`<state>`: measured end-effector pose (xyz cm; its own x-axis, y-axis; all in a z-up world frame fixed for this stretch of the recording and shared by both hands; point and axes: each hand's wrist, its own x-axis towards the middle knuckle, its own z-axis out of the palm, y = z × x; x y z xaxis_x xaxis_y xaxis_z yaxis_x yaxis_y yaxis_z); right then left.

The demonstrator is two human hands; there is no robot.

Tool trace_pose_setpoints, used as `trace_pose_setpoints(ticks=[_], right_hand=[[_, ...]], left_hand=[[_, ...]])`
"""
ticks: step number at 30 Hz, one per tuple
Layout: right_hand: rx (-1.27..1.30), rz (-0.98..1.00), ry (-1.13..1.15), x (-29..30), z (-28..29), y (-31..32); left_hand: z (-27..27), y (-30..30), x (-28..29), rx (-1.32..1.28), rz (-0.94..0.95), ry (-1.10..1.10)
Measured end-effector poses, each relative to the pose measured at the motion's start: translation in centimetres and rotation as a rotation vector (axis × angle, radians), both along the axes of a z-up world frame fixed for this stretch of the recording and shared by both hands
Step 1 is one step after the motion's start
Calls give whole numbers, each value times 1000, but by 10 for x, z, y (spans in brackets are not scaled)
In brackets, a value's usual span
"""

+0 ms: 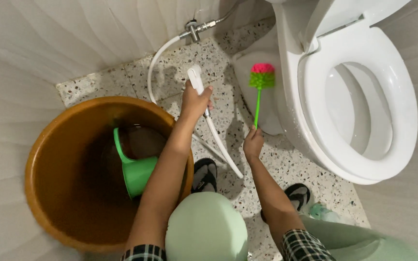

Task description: The person scrubs the inside of a white toilet bowl with a green and pink toilet brush. They then use a handheld bidet sprayer to rinse the toilet seat, lid, and the base of the toilet.

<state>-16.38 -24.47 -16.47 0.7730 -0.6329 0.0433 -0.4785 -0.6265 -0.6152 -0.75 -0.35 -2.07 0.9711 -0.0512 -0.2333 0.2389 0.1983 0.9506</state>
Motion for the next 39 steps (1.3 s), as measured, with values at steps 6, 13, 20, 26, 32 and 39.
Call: trace_pose_setpoints(ticks=[6,13,20,26,32,39], right_hand=[[-101,149,109,-25,-91,-49],[33,-4,-3,-4,8,-3],[-27,-61,281,-148,-8,-45],[-155,-76,192,-112,-31,-41],[-67,84,-41,6,-6,-14],[57,-70,402,-145,-32,-51]], left_hand=[[2,-1,6,10,11,17],[7,3,1,-16,-22,3],[9,1,2,-10,1,23],[9,1,2,-30,-4,-3],[10,3,-1,1,2,-24],[22,4,-2,-19,-13,8]])
